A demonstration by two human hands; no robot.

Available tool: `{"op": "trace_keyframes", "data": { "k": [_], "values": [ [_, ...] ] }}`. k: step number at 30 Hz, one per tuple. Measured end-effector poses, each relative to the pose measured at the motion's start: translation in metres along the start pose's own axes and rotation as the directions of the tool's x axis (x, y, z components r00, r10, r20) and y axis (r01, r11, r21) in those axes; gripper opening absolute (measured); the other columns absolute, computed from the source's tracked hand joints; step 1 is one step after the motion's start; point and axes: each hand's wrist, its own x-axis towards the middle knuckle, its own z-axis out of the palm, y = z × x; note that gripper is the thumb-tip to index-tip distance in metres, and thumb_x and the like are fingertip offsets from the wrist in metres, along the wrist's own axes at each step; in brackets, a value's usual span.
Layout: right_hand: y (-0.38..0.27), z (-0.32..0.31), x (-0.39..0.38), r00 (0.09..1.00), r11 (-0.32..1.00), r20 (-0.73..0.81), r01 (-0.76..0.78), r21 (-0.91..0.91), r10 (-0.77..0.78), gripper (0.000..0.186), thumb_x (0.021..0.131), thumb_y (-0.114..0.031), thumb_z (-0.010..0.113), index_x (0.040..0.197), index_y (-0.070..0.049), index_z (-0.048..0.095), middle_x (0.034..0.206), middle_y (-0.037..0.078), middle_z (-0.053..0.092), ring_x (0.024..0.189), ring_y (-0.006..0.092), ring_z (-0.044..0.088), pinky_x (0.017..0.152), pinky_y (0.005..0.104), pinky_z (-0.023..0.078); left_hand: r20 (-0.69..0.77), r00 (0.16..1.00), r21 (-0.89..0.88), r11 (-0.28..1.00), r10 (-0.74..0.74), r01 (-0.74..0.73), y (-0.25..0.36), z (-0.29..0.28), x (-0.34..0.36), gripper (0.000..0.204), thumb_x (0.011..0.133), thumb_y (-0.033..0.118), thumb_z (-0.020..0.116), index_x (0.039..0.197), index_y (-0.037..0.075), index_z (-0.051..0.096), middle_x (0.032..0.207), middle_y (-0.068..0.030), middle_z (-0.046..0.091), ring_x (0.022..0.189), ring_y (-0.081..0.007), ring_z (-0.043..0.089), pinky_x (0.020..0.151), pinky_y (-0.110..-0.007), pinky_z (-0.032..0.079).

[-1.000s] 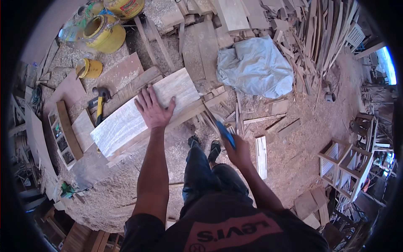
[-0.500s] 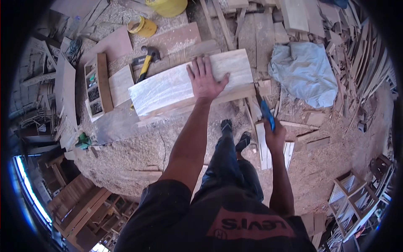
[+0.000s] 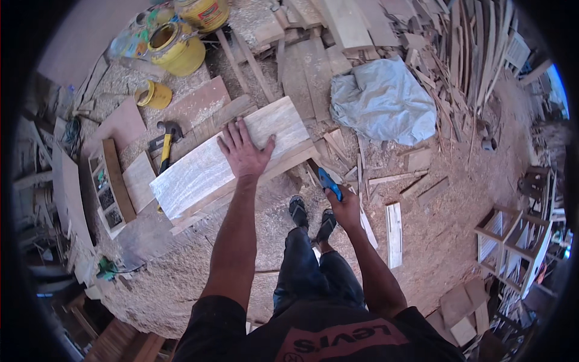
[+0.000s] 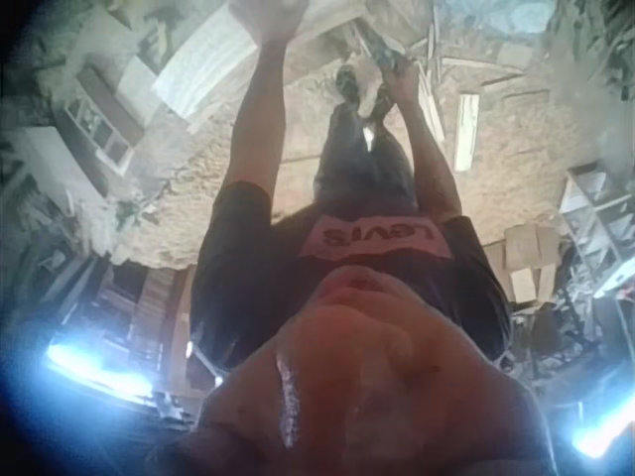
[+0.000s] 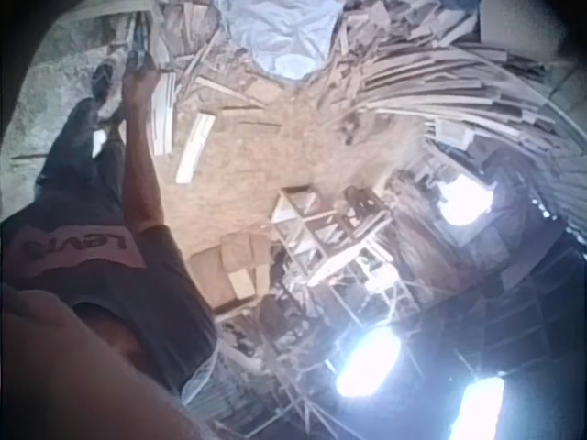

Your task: Assembling a wooden structure by hammering nails and sawing wood in a workshop.

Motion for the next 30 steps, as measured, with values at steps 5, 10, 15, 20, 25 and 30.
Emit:
{"op": "trace_keyframes", "data": {
  "k": [5,10,15,20,25,30],
  "values": [
    [0.028,-0.046,-0.071,0.994,0.993,0.033,-0.1,-0.065,0.102,0.028,0.093,-0.029,0.07,0.094,-0.001,0.072,0.068,0.021,0.064,0.061,0.0346,0.066,0.059,0.0437,0.049,0.236,0.959,0.093,0.986,-0.159,0.141,-0.061,-0.033,0.028,0.114,0.076,0.091,0.052,0.156,0.012,0.037,0.151,-0.0232,0.046,0.142,-0.0372,0.042,0.121,-0.064,0.014],
    [0.092,-0.084,-0.144,0.981,0.979,-0.129,-0.161,-0.126,0.145,0.036,0.093,-0.033,0.072,0.084,0.001,0.069,0.056,0.011,0.056,0.049,0.0182,0.057,0.05,0.0381,0.045,0.406,0.892,0.132,0.978,-0.2,0.159,-0.107,-0.076,0.046,0.102,0.073,0.085,0.065,0.136,0.005,0.06,0.138,-0.0192,0.062,0.134,-0.0375,0.053,0.115,-0.059,0.031],
    [0.109,-0.097,-0.175,0.898,0.916,-0.194,-0.401,0.006,0.395,0.033,0.094,-0.033,0.07,0.088,0.0,0.073,0.052,0.006,0.055,0.041,0.0158,0.056,0.041,0.0347,0.044,0.788,0.615,-0.009,0.999,-0.016,0.037,-0.117,-0.143,0.057,0.078,0.068,0.076,0.078,0.09,0.001,0.076,0.088,-0.0186,0.074,0.085,-0.0336,0.072,0.081,-0.044,0.053],
    [0.124,-0.097,-0.166,0.891,0.93,-0.279,-0.366,0.022,0.357,0.035,0.094,-0.034,0.071,0.09,0.001,0.074,0.051,0.006,0.055,0.04,0.0162,0.057,0.041,0.035,0.045,0.432,0.899,-0.135,0.991,0.076,-0.019,-0.097,-0.194,-0.007,0.061,0.075,0.063,0.082,0.079,0.003,0.072,0.077,-0.0183,0.069,0.074,-0.0343,0.068,0.073,-0.045,0.051],
    [0.115,-0.093,-0.143,0.946,0.963,-0.232,-0.253,-0.096,0.226,0.038,0.093,-0.035,0.071,0.093,0.003,0.071,0.054,0.011,0.059,0.041,0.0208,0.06,0.045,0.0374,0.048,0.243,0.918,-0.459,0.797,-0.312,0.392,-0.139,-0.216,-0.025,0.05,0.08,0.05,0.084,0.074,0.003,0.07,0.067,-0.0083,0.065,0.062,-0.021,0.061,0.065,-0.037,0.048],
    [0.117,-0.083,-0.133,0.953,0.973,-0.246,-0.207,-0.099,0.178,0.039,0.093,-0.035,0.071,0.093,0.003,0.071,0.054,0.012,0.058,0.044,0.0223,0.062,0.049,0.0395,0.049,0.395,0.732,-0.791,0.199,-0.555,0.578,-0.133,-0.235,-0.052,0.041,0.079,0.04,0.087,0.084,0.004,0.068,0.067,-0.0019,0.06,0.054,-0.0143,0.052,0.056,-0.03,0.046]
  ]
}}
